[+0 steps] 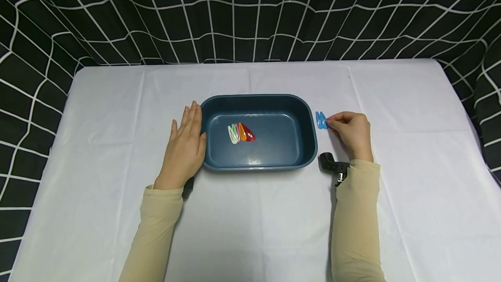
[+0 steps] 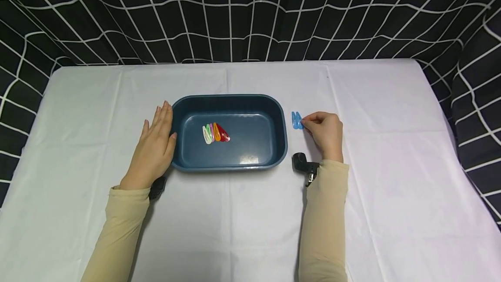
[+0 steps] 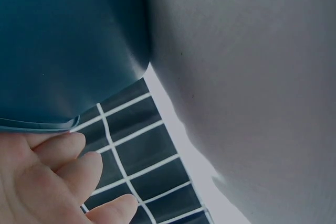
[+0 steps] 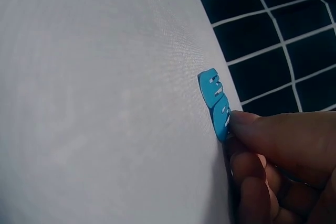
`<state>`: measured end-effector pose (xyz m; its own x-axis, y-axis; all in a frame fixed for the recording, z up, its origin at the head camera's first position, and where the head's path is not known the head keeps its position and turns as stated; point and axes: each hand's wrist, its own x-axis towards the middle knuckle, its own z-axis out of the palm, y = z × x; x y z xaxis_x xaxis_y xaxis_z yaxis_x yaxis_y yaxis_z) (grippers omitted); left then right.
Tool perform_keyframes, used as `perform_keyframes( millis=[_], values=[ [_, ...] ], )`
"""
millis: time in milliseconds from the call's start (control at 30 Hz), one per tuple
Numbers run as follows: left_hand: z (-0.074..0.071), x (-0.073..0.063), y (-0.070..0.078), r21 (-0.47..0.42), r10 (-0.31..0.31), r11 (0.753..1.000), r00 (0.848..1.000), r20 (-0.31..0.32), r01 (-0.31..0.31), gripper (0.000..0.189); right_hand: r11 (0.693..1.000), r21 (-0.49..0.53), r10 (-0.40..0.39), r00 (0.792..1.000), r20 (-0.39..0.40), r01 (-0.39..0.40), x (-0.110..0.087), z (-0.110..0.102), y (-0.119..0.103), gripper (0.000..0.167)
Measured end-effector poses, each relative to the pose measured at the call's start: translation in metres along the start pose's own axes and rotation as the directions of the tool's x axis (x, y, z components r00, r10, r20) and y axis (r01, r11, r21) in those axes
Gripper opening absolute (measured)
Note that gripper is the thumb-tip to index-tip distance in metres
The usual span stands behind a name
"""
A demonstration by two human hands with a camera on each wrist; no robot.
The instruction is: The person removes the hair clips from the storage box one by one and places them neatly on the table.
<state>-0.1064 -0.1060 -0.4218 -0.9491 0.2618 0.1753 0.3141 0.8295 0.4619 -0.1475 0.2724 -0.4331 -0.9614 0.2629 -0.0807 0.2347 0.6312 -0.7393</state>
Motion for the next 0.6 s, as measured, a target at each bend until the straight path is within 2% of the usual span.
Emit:
perform_keyframes(
  millis=[600],
  values=[
    [0.0002,-0.0008,-0.0004,-0.014,-0.003,1.0,1.0,0.003,0.003,0.057,1.0,-0.022,-0.006,1.0,-0.001,0.006,-0.0013,-0.0017,0.0002,0.021]
  ],
)
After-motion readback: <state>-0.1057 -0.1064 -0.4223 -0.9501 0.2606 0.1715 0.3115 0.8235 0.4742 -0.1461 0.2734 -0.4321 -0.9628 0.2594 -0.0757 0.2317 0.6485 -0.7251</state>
